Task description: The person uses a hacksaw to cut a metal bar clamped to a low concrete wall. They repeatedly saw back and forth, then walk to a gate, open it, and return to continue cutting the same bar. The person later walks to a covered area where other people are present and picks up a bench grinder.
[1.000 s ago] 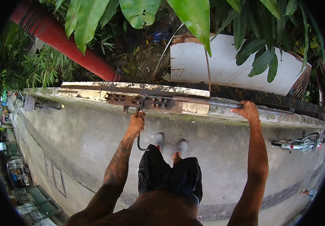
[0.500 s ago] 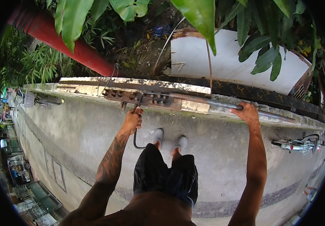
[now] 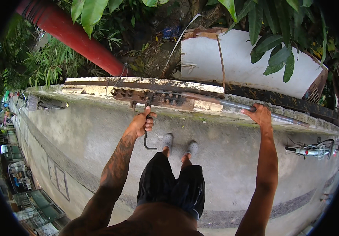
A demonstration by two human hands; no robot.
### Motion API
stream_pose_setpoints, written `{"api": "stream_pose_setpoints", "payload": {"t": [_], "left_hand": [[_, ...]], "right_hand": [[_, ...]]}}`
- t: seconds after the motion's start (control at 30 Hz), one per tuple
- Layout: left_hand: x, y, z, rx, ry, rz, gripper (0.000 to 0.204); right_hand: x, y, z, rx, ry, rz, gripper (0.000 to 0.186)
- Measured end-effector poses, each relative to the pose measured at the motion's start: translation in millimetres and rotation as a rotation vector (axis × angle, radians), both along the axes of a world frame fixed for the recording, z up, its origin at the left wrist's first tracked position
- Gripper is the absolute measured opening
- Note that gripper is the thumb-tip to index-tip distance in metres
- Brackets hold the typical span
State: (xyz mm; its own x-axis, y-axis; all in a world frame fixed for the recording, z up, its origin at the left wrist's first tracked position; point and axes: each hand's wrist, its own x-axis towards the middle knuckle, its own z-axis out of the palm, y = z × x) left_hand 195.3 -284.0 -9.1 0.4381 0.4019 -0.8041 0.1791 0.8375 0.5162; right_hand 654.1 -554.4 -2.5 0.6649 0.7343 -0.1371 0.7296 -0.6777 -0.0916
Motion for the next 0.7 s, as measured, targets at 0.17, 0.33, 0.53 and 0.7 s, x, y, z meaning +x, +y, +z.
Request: {"api": "stream_pose_setpoints", "payload": {"t": [0.17, 0.33, 0.53, 0.7], "left_hand": [[-10, -1, -10, -0.024, -0.012, -0.114, 0.061], [-1, -1, -11, 0.004, 0.069, -0.168, 0.061], [8, -10, -12, 0.166, 0.261, -0.175, 0.062], [7, -4, -13, 0.142, 0.230, -0.216, 0.063]], "right_hand": [[-5, 12, 11, -0.081, 0.083, -0.037, 0.090], [11, 13, 10, -0.044, 0.080, -0.021, 0.091], [12, 23, 12, -0.085, 0.185, -0.011, 0.095], [13, 17, 19, -0.066, 0.053, 0.021, 0.095]]}}
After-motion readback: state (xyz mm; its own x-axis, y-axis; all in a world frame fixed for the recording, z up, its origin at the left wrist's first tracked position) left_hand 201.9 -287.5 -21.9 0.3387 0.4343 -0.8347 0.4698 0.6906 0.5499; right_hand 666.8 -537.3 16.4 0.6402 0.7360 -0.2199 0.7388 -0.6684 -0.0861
